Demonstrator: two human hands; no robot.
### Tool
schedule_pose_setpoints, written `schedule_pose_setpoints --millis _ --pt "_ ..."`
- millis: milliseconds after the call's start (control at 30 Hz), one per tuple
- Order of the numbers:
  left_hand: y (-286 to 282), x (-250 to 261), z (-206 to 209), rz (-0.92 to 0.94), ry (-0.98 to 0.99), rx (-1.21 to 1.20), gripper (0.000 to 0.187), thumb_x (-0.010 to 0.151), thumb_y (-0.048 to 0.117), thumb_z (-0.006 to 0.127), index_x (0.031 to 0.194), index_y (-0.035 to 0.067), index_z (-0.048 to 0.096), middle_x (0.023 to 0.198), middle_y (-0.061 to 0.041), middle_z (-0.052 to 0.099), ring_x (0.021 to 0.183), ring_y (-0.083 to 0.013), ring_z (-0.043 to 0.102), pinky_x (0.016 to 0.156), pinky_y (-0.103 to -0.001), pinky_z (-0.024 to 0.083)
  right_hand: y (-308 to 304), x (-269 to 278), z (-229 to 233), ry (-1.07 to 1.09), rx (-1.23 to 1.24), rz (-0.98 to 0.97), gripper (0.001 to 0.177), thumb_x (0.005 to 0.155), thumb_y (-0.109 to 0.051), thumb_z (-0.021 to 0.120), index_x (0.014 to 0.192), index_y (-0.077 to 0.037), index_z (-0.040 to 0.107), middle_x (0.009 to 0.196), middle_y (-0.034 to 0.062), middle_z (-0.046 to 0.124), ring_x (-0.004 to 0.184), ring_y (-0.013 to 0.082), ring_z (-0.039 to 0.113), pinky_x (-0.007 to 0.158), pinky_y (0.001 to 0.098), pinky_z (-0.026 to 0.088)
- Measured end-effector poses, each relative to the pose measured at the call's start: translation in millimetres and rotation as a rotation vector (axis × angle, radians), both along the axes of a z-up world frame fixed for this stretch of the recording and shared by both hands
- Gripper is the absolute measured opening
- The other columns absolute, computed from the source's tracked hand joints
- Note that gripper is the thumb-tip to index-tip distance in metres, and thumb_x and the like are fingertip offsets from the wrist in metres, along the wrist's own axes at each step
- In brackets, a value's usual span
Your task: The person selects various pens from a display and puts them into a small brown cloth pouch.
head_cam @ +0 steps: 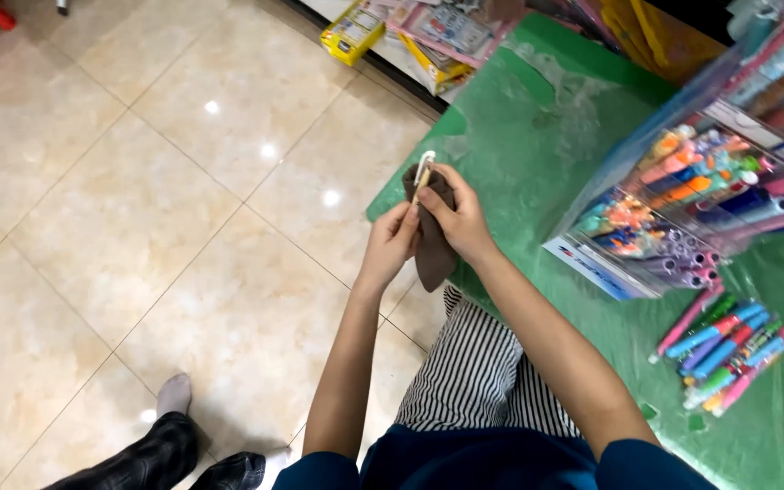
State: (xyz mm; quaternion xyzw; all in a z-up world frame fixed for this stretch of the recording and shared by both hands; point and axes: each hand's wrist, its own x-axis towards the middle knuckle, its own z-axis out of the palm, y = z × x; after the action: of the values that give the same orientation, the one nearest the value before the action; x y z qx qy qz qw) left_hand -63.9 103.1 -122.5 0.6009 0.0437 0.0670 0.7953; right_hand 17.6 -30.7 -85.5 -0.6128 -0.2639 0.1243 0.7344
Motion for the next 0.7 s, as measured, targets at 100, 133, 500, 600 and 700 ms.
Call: schedule_pose_setpoints --millis 100,133,500,600,700 --pt "-4.7 0.1 -0.6 -0.007 0.017 0.013 0.031 0.110 0.027 0.051 0.088 0.007 0.057 0.064 0.004 0.049 0.051 -0.0048 0.042 0.046 -0.022 0.033 -4.1 -1.1 -5.3 0.004 -0.019 -0.027 0.042 0.103 -0.026 0.067 0.135 0.000 0.057 0.118 0.0056 0.067 0.106 0.0126 0.063 0.094 0.0280 0.053" --pt "-6.2 1.6 0.6 0.005 0.018 0.043 0.031 0.110 0.027 0.050 0.088 0.006 0.058 0.063 0.004 0.050 0.050 -0.0051 0.044 0.045 -0.022 0.034 -5.0 -0.2 -5.9 0.005 -0.016 -0.028 0.043 0.103 -0.027 0.067 0.135 0.000 0.057 0.117 0.0056 0.067 0.106 0.0126 0.063 0.094 0.0280 0.053" --pt "-46.4 15.5 -2.6 -0.110 0.016 0.106 0.031 0.111 0.026 0.049 0.090 0.005 0.059 0.066 0.003 0.055 0.054 -0.0060 0.051 0.048 -0.022 0.039 -62.8 -2.7 2.5 -0.079 -0.066 -0.111 0.047 0.101 -0.025 0.069 0.138 0.000 0.055 0.126 0.0085 0.066 0.118 0.0170 0.061 0.104 0.0322 0.049" --pt "-76.2 23.0 -6.1 -0.174 -0.040 0.129 0.023 0.109 0.021 0.054 0.095 0.004 0.059 0.074 0.001 0.057 0.064 -0.0065 0.054 0.057 -0.022 0.042 -98.9 -14.3 12.4 -0.097 -0.115 -0.214 0.045 0.101 -0.022 0.069 0.138 -0.001 0.055 0.126 0.0085 0.066 0.119 0.0172 0.061 0.105 0.0326 0.049" --pt "-110.8 28.3 29.2 -0.223 -0.203 0.085 0.016 0.102 0.016 0.064 0.107 0.003 0.057 0.095 -0.002 0.058 0.087 -0.0088 0.057 0.076 -0.024 0.049 -140.4 -33.5 30.6 -0.097 -0.148 -0.322 0.043 0.101 -0.019 0.069 0.138 -0.002 0.056 0.125 0.0081 0.066 0.118 0.0165 0.062 0.105 0.0325 0.049"
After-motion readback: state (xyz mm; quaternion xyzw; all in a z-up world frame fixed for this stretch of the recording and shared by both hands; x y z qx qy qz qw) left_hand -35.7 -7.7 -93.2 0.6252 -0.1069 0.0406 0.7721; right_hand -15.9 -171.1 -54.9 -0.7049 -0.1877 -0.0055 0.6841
